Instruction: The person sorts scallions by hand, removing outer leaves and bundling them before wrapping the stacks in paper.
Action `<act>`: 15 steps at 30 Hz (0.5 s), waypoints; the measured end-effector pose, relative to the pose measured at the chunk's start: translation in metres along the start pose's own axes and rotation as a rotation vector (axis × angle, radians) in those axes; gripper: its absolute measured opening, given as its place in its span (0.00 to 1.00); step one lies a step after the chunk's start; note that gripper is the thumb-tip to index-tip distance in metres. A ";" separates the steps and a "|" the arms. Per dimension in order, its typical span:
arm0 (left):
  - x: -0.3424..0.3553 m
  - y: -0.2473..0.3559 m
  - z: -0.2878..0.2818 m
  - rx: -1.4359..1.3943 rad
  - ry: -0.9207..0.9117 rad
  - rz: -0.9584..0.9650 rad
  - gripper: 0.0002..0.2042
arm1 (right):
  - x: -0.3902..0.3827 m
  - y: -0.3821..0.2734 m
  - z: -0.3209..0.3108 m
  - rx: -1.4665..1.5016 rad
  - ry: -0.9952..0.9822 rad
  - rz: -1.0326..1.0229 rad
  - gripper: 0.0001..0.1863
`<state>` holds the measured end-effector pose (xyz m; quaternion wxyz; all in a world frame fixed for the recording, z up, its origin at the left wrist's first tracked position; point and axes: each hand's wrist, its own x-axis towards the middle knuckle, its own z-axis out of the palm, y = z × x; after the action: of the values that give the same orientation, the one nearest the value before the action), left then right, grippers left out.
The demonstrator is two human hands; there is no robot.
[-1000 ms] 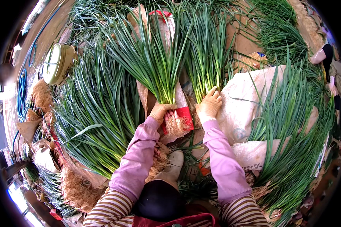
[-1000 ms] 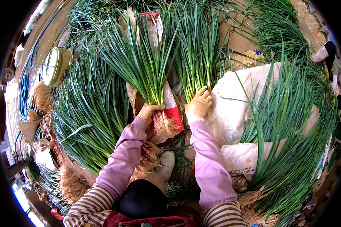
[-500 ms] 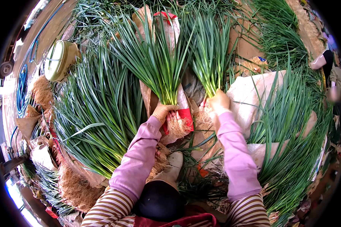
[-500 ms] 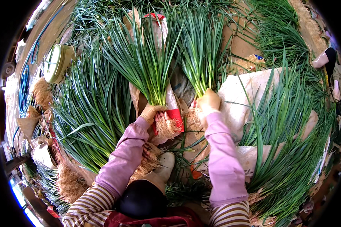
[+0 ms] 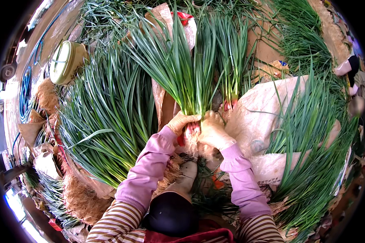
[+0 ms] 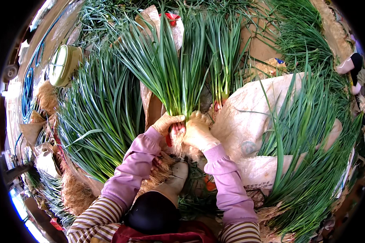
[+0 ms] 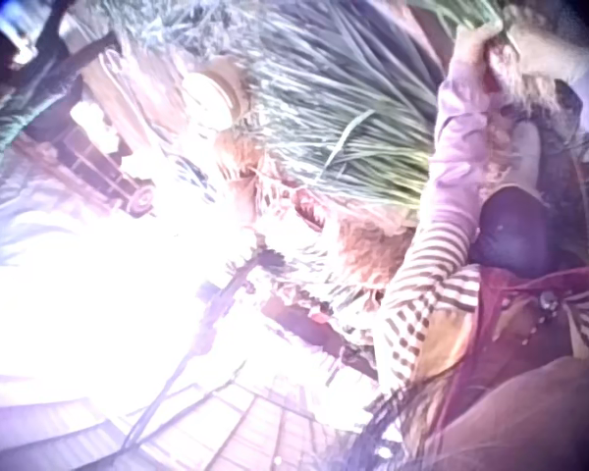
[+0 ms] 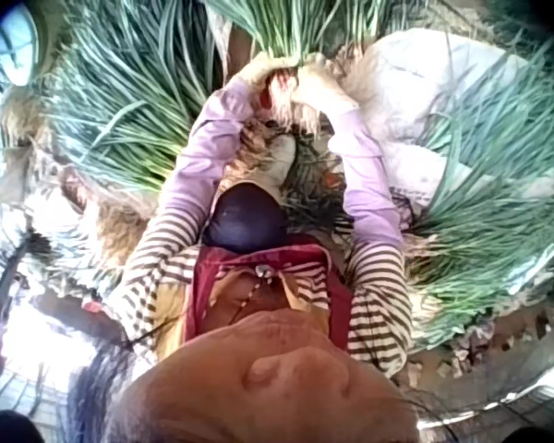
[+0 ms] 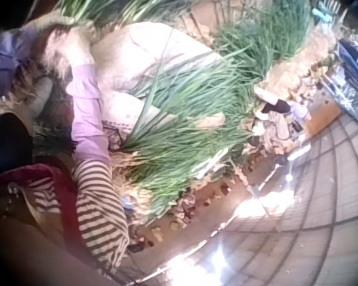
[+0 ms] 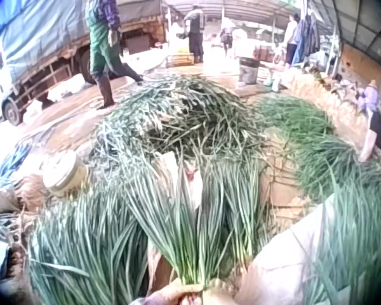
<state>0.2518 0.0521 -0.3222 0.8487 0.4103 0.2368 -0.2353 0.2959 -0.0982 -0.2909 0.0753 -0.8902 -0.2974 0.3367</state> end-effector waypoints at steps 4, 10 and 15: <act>-0.005 0.001 -0.014 0.092 0.040 -0.051 0.12 | -0.020 -0.013 -0.020 0.155 -0.159 -0.074 0.64; -0.013 -0.022 -0.023 -0.446 -0.150 -0.019 0.21 | -0.020 0.040 -0.037 0.975 -0.154 -0.185 0.28; -0.001 -0.040 -0.039 -0.622 -0.372 0.043 0.30 | -0.014 0.052 -0.001 1.380 0.094 0.094 0.10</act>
<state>0.2194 0.0618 -0.3661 0.9662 0.0875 0.1301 -0.2047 0.3128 -0.1488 -0.2998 0.6226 -0.6642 0.0273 0.4129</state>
